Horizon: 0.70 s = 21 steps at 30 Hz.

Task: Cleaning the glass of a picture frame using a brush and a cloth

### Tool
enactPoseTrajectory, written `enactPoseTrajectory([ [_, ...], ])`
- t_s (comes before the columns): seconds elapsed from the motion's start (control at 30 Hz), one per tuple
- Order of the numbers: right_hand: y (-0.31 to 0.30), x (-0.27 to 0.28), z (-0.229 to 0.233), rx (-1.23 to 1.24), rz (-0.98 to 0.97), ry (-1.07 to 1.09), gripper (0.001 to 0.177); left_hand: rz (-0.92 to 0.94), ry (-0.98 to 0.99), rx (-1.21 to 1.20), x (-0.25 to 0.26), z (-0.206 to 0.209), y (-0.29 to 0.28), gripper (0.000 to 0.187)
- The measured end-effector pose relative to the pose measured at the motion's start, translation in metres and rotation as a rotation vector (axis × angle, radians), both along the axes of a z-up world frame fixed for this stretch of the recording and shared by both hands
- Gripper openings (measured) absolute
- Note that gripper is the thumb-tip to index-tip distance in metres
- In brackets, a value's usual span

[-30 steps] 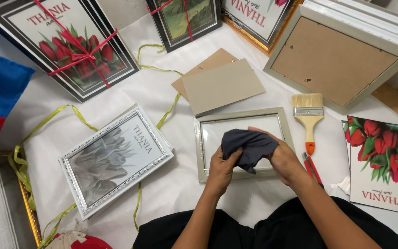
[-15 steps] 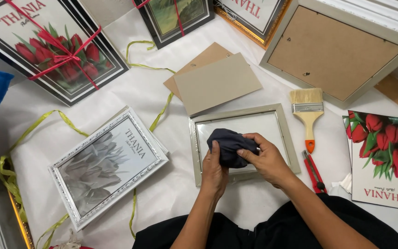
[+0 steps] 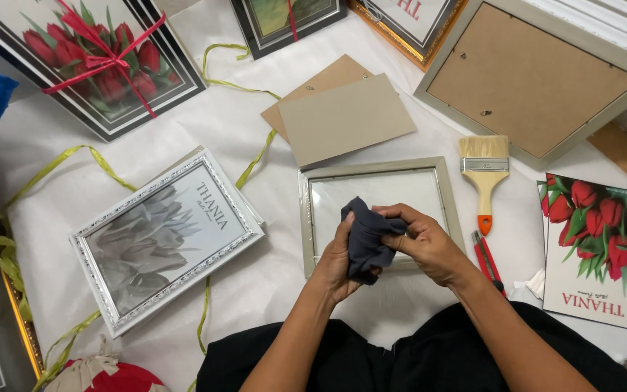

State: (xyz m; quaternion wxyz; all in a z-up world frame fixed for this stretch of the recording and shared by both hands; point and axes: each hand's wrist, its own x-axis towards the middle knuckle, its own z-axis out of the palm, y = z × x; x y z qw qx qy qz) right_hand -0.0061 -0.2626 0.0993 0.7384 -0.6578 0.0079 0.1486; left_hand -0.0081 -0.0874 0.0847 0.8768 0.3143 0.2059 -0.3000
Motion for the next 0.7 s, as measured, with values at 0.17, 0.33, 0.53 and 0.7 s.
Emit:
enactPoseTrajectory([
  [0.17, -0.006, -0.004, 0.012, -0.022, 0.124, 0.050, 0.042, 0.032, -0.212, 0.286, 0.005, -0.002, 0.016, 0.026],
  [0.33, 0.016, -0.009, 0.015, -0.201, 0.071, 0.229, 0.036, -0.026, -0.338, 0.497, 0.008, -0.003, 0.022, 0.018],
  [0.53, 0.010, 0.005, -0.012, -0.225, -0.276, 0.099, 0.020, -0.053, -0.316, 0.958, 0.014, -0.009, 0.021, 0.087],
  [0.7, 0.003, 0.001, -0.021, -0.528, 0.106, -0.103, 0.026, -0.002, -0.305, 0.545, 0.005, -0.019, 0.014, 0.033],
])
